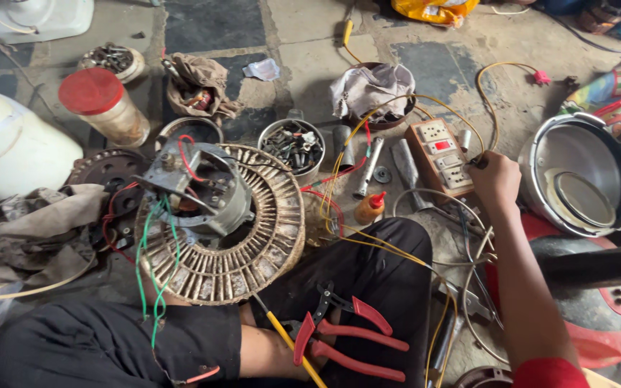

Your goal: The person sits on the floor and repairs an electric motor by stripping wires with pliers and twisting them together. They handle a motor rotor and stator, using pliers to cut and strip insulation from green and yellow wires, then twisting the exposed ends to make connections.

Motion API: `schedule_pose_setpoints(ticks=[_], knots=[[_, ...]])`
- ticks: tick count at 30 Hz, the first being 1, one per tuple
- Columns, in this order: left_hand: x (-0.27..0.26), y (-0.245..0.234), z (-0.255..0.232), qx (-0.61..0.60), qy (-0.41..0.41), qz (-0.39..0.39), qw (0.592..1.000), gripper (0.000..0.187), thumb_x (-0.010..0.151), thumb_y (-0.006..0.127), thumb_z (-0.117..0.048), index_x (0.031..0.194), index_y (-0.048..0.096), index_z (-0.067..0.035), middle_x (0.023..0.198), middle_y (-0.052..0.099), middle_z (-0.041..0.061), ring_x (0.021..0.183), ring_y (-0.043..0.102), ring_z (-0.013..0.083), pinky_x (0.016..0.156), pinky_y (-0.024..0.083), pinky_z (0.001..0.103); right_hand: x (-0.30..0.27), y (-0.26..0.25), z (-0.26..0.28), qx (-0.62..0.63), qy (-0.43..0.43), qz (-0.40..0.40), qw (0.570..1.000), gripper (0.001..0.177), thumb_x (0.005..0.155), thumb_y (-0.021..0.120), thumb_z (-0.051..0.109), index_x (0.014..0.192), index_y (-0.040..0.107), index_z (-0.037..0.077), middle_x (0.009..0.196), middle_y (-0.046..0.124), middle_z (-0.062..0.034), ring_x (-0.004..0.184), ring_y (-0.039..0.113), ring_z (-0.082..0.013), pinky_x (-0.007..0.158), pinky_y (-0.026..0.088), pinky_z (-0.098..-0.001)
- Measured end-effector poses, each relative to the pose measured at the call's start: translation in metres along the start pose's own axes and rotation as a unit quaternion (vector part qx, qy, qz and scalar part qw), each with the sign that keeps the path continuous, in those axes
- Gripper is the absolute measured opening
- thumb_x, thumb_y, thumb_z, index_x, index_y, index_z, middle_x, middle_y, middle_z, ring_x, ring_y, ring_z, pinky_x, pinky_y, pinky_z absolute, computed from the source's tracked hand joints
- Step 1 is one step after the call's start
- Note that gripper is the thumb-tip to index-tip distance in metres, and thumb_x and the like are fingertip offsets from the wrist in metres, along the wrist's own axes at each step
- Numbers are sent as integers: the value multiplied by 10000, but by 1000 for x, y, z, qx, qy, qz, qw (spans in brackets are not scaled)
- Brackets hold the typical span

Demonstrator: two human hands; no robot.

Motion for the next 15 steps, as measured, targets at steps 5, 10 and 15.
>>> schedule_pose_setpoints(ticks=[5,10,15], knots=[[17,1,-8,-7,15,41,999,150,946,641,-249,1001,632,-109,971,704,204,868,702,346,785,596,535,-1,26,-22,-94,42,32,994,333,822,792,340,1064,796,112,934,746,-199,868,714,-415,805,554,-515],[-35,-23,-32,-42,83,29,995,148,942,647,-260,1011,629,-130,990,707,210,886,704,356,786,592,540,-4,30,-19,-96,-6,13,995,386,874,838,440,1010,785,82,915,767,-193,869,723,-387,840,567,-482],[-61,37,-20,-43,108,-9,993,151,902,662,-153,1023,668,-63,1016,721,190,931,708,315,822,576,479,-11,4,14,-24,-8,24,999,437,811,844,419,1074,782,75,945,762,-198,922,730,-388,827,564,-480]])
Point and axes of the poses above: each hand's wrist, its own x-axis towards the middle knuckle, its own y-axis out of the palm, z = x × y, the point moved 3 cm from there along x, towards the middle knuckle
